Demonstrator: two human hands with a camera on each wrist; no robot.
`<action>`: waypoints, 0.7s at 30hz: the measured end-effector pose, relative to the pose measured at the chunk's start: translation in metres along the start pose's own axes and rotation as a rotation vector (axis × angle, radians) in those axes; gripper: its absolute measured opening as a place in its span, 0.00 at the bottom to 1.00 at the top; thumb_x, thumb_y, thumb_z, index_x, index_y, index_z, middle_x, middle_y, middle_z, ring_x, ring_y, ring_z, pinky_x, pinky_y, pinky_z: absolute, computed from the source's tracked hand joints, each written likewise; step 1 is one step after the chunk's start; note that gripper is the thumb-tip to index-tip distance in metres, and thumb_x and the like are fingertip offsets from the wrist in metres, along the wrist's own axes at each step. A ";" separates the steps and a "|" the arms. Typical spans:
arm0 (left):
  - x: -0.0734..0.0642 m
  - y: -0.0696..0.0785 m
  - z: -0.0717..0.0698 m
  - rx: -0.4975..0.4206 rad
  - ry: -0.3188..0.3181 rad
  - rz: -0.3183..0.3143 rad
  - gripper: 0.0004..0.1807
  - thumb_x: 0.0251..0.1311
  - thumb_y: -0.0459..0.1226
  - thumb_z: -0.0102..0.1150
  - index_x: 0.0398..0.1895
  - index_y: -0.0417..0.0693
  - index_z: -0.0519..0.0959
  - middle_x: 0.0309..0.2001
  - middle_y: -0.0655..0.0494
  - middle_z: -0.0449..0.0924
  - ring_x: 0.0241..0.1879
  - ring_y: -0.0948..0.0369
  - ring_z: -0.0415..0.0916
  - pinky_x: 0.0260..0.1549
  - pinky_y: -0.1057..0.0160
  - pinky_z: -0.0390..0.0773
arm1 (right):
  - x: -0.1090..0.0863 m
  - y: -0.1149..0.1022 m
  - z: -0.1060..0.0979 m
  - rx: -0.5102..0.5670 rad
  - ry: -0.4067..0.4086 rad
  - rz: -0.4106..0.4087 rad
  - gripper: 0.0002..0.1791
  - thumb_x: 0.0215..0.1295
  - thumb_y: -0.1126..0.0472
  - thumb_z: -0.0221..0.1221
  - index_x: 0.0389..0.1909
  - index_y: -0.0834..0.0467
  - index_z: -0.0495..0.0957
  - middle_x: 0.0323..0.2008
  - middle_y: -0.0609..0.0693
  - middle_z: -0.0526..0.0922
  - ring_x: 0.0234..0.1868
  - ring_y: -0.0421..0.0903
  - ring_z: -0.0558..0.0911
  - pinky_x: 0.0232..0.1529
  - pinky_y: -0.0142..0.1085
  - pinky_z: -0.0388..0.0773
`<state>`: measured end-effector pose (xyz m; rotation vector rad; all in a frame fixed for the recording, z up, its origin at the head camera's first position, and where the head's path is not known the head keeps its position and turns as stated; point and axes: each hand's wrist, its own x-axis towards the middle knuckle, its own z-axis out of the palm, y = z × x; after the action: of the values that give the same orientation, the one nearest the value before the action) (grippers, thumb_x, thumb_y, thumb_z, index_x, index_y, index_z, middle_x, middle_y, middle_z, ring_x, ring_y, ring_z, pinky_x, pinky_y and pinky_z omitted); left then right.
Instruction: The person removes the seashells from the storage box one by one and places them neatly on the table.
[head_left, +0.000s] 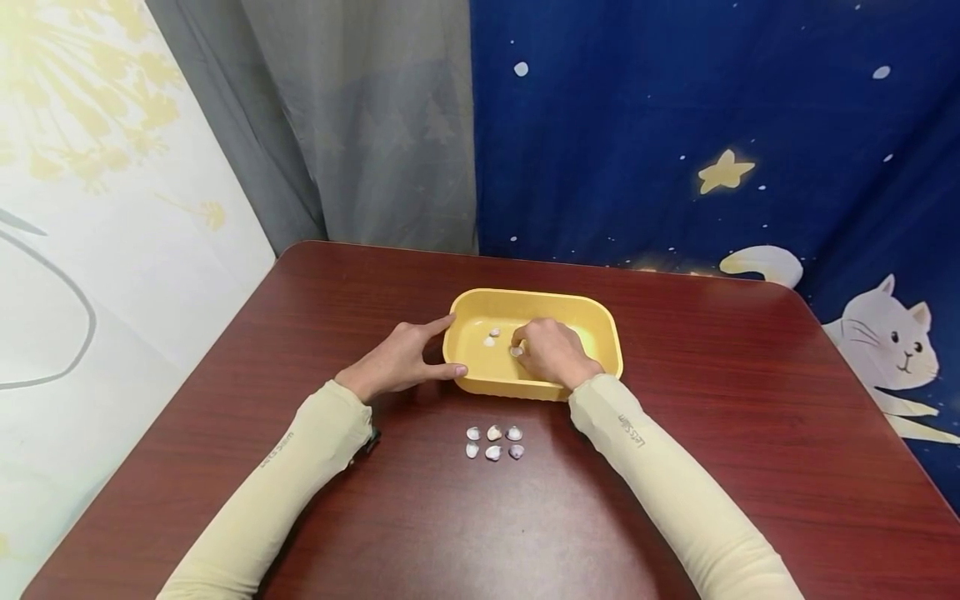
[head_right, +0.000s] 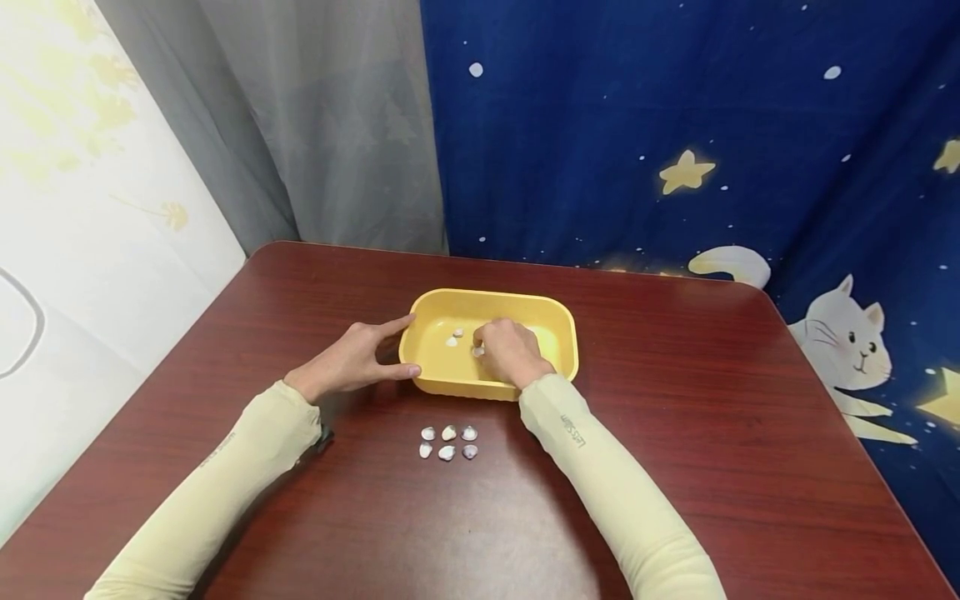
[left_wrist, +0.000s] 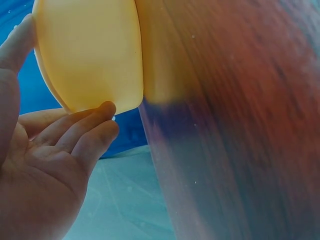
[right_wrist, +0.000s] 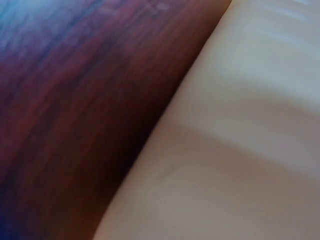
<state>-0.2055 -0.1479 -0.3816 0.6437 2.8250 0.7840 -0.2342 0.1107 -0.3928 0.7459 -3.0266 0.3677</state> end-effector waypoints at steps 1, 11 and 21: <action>0.000 0.000 0.000 0.001 0.001 0.000 0.53 0.55 0.62 0.68 0.78 0.47 0.59 0.72 0.45 0.69 0.70 0.52 0.70 0.68 0.48 0.73 | 0.000 0.000 0.000 0.001 0.003 -0.003 0.08 0.63 0.61 0.65 0.41 0.52 0.89 0.43 0.53 0.89 0.44 0.50 0.85 0.42 0.48 0.85; -0.001 -0.001 0.002 -0.012 -0.020 -0.019 0.55 0.54 0.64 0.67 0.79 0.49 0.57 0.73 0.45 0.67 0.71 0.52 0.70 0.68 0.48 0.73 | -0.004 0.001 -0.001 0.007 0.019 -0.034 0.08 0.63 0.60 0.64 0.41 0.53 0.89 0.37 0.50 0.88 0.37 0.47 0.82 0.39 0.45 0.84; -0.001 0.000 0.000 -0.009 -0.006 -0.010 0.54 0.54 0.63 0.68 0.79 0.48 0.58 0.73 0.45 0.67 0.72 0.51 0.69 0.69 0.48 0.72 | -0.023 0.005 -0.017 0.098 0.147 -0.152 0.10 0.57 0.67 0.62 0.39 0.58 0.89 0.32 0.48 0.87 0.35 0.45 0.84 0.40 0.41 0.83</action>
<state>-0.2049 -0.1484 -0.3820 0.6294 2.8154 0.7923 -0.2164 0.1295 -0.3784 0.9049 -2.8107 0.5436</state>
